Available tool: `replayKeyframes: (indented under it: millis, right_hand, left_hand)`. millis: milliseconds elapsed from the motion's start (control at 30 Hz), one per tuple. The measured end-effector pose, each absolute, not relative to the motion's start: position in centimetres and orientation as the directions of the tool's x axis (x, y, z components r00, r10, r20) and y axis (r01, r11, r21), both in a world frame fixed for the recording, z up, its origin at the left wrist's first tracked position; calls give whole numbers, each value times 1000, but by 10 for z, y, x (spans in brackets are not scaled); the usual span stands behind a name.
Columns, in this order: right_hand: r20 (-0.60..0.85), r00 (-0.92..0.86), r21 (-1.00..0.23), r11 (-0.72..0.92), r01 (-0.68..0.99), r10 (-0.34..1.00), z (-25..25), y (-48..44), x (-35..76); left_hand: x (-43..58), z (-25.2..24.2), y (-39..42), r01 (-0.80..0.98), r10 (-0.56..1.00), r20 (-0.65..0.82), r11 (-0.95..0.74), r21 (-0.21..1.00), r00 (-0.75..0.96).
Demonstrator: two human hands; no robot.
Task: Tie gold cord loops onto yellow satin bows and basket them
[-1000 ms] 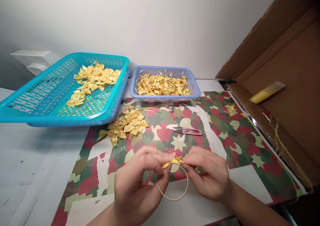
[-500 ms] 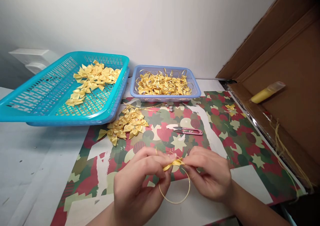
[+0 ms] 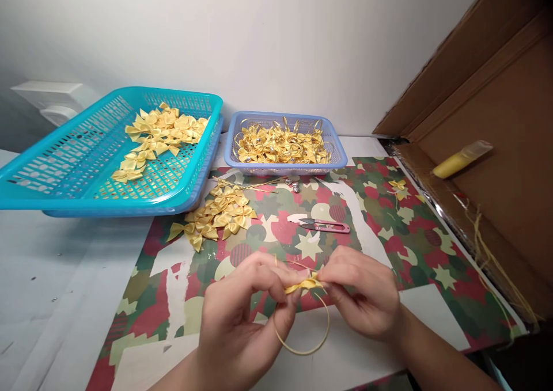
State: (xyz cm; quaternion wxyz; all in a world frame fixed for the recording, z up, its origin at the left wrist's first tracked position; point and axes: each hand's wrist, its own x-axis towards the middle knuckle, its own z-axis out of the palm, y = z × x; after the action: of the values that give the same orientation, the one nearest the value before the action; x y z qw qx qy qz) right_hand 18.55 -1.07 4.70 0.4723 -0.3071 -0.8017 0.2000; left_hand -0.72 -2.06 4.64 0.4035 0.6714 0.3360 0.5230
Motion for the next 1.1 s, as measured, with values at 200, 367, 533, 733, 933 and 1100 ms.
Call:
replayKeyframes:
  millis: [200,367,533,733,933,1100]
  right_hand:
    - [651,-412,-555,770,314,637,46,-7,192]
    - [647,-437,-541,780,313,624,46,-5,195]
    - [638,-453,-560,779,281,622,47,-2,194]
    - [640,-474,-521,795,309,604,48,-2,197]
    - [625,-523,-469,814,342,580,50,-3,199]
    - [622,-536,-449,821,352,570,49,-3,198]
  left_hand:
    - [-8,48,-20,-6,889,379,-390,921,257]
    - [-9,49,-21,-22,899,337,-345,938,278]
    - [-7,50,-20,-45,936,208,-204,978,285]
    - [-6,55,-19,-47,954,62,-51,998,294]
    - [-6,57,-16,-117,945,-100,143,983,312]
    - [-5,55,-13,-201,899,-235,325,924,370]
